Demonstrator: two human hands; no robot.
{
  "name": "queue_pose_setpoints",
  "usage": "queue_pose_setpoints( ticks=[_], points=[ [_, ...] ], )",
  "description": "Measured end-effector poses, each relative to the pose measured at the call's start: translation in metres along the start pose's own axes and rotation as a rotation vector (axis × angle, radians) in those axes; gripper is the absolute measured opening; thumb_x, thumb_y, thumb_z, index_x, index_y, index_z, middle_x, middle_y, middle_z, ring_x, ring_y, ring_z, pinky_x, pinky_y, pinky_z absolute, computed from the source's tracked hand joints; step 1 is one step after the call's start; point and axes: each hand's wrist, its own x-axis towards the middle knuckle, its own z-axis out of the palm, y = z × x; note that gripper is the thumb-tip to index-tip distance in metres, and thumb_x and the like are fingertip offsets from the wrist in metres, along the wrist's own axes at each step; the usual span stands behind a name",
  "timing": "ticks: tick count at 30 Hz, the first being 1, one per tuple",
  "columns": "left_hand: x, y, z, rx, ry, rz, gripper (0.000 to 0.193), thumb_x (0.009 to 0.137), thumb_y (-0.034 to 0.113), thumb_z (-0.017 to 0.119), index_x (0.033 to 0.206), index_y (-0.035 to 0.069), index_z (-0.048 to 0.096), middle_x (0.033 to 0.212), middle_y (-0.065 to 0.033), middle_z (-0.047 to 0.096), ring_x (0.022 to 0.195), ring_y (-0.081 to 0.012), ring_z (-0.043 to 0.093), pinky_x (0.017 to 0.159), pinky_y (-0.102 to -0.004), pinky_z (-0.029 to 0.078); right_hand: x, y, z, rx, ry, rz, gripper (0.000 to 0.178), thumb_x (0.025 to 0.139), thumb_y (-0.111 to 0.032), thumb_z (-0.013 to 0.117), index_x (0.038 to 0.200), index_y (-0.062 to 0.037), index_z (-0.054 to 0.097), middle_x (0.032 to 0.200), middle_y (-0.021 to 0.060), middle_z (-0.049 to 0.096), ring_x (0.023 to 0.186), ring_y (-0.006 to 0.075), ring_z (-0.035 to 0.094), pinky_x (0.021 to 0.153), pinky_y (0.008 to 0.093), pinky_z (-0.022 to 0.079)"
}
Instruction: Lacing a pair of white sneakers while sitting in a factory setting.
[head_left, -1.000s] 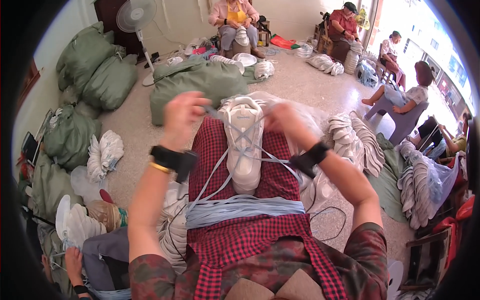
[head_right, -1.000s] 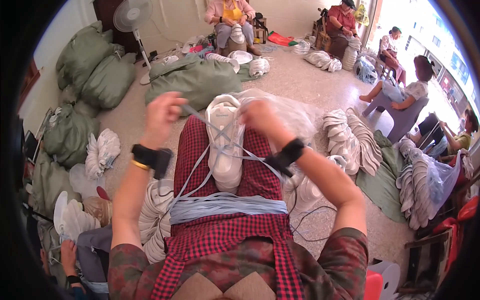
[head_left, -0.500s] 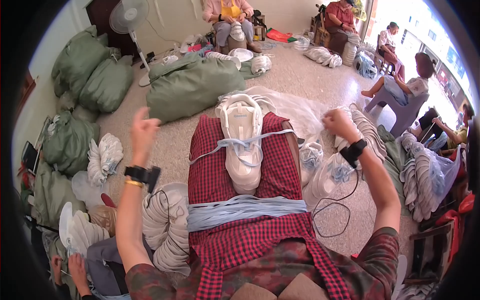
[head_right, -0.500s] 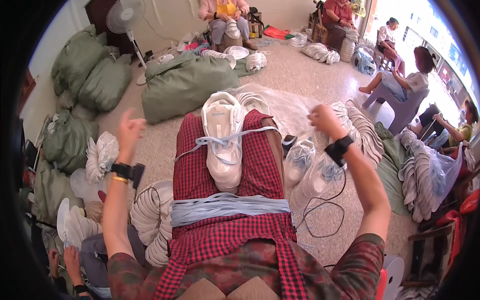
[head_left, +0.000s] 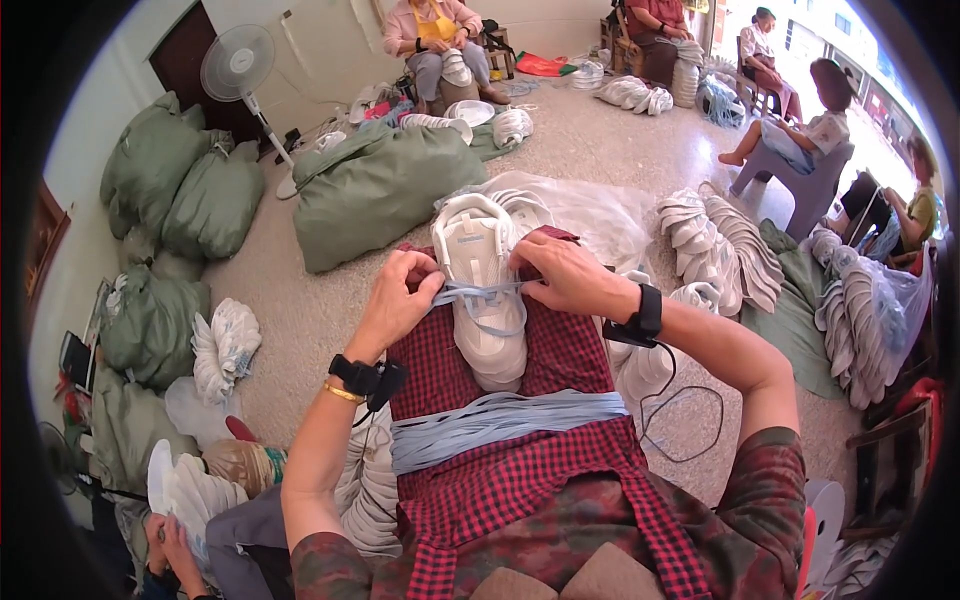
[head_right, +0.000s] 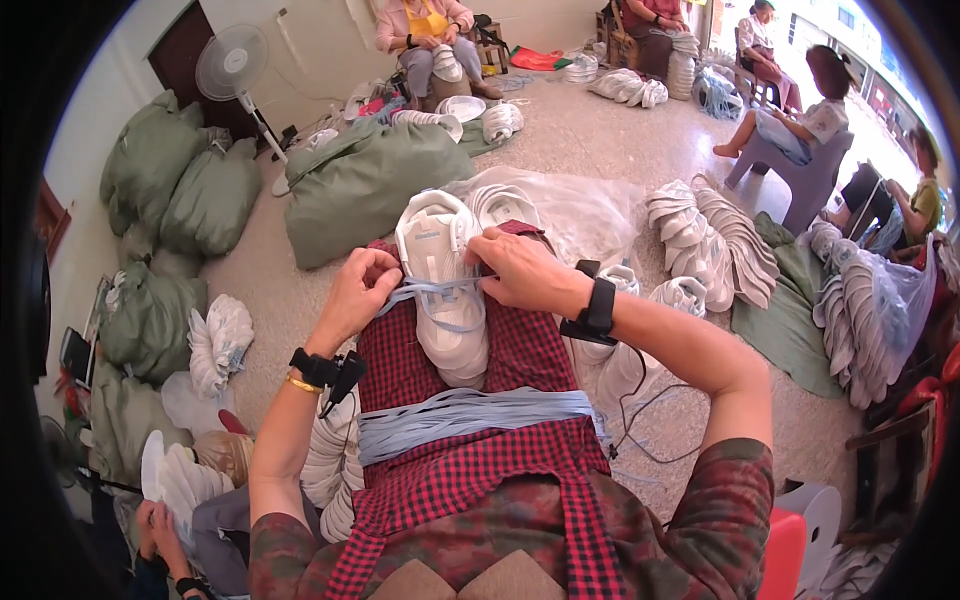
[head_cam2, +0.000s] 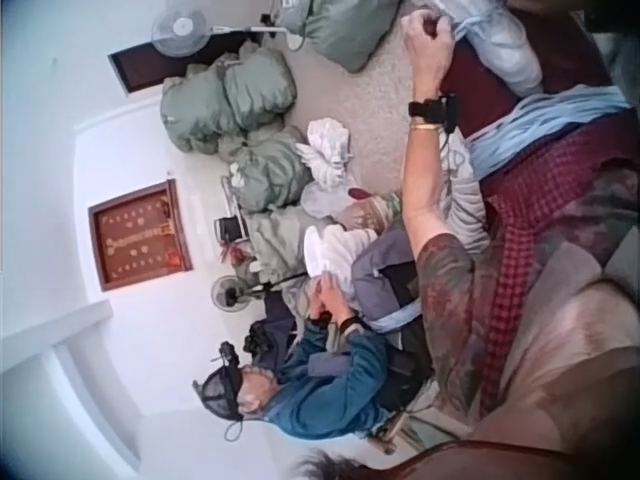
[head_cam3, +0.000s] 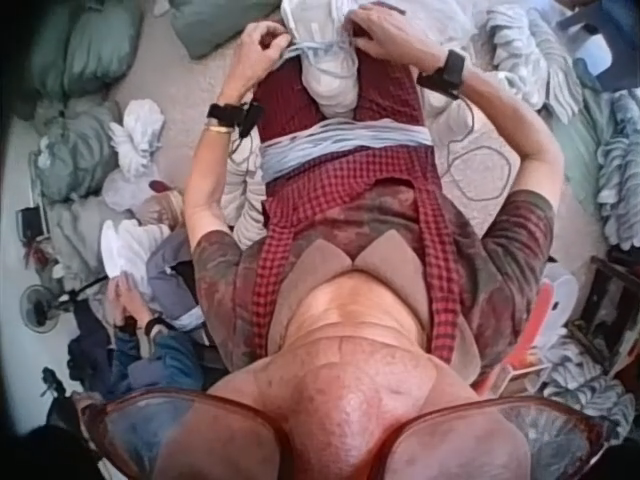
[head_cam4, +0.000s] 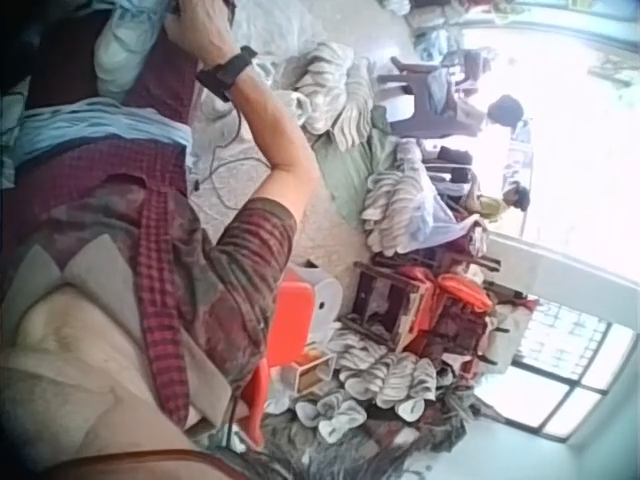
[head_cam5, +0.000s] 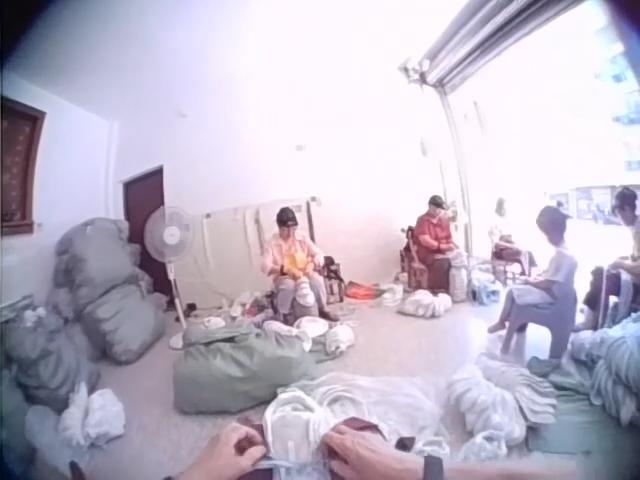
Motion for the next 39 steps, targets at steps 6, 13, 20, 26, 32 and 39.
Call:
queue_pose_setpoints(
  ticks=[6,13,20,26,32,39],
  points=[
    [0.009,0.007,0.003,0.021,-0.209,-0.124,0.022,0.087,0.019,0.069,0.092,-0.002,0.065,0.08,-0.0111,0.065,0.074,-0.0199,0.064,0.07,-0.0336,0.051,0.021,-0.003,-0.002,0.03,-0.001,0.067,0.022,0.088,-0.013,0.06,0.108,-0.0062,0.06,0.069,0.0172,0.062,0.069,0.0367,0.065,0.067,0.0476,0.049],
    [0.0,0.008,0.003,0.063,-0.118,0.019,0.016,0.087,0.011,0.064,0.082,-0.002,0.057,0.07,-0.0142,0.061,0.062,-0.0247,0.06,0.061,-0.0381,0.048,0.037,0.009,0.003,-0.012,-0.126,0.049,0.026,0.089,-0.016,0.059,0.114,-0.0108,0.059,0.074,0.0185,0.067,0.074,0.0395,0.067,0.068,0.0499,0.049],
    [0.007,-0.037,-0.031,0.282,0.2,0.15,0.015,0.086,0.008,0.058,0.076,-0.001,0.053,0.063,-0.0169,0.055,0.058,-0.0312,0.057,0.059,-0.0424,0.046,0.037,0.015,0.008,0.164,-0.011,-0.006,0.023,0.091,-0.017,0.059,0.112,-0.0099,0.061,0.059,0.0113,0.058,0.058,0.0315,0.062,0.06,0.0434,0.047],
    [-0.008,-0.022,-0.02,0.213,0.144,-0.069,0.019,0.084,0.001,0.055,0.103,0.001,0.059,0.099,-0.0152,0.061,0.082,-0.0272,0.063,0.078,-0.0376,0.052,0.02,0.004,-0.005,0.162,0.031,0.003,0.026,0.082,-0.01,0.061,0.108,-0.0092,0.063,0.087,0.0142,0.065,0.078,0.0345,0.065,0.072,0.0432,0.05],
    [-0.021,0.009,-0.009,0.035,0.158,0.064,0.023,0.079,-0.003,0.052,0.101,0.001,0.059,0.101,-0.0133,0.061,0.097,-0.0271,0.06,0.087,-0.0374,0.048,0.0,-0.002,-0.003,0.057,-0.186,-0.124,0.022,0.078,-0.007,0.066,0.1,-0.0081,0.066,0.097,0.0121,0.056,0.092,0.0322,0.063,0.077,0.043,0.052],
    [-0.026,0.024,0.004,0.064,0.075,0.243,0.022,0.075,0.002,0.059,0.097,0.003,0.058,0.103,-0.0132,0.062,0.103,-0.03,0.058,0.099,-0.041,0.041,0.008,-0.006,0.006,0.194,-0.283,-0.052,0.02,0.077,-0.016,0.073,0.083,-0.002,0.061,0.093,0.0128,0.055,0.085,0.032,0.059,0.07,0.0423,0.046]
  ],
)
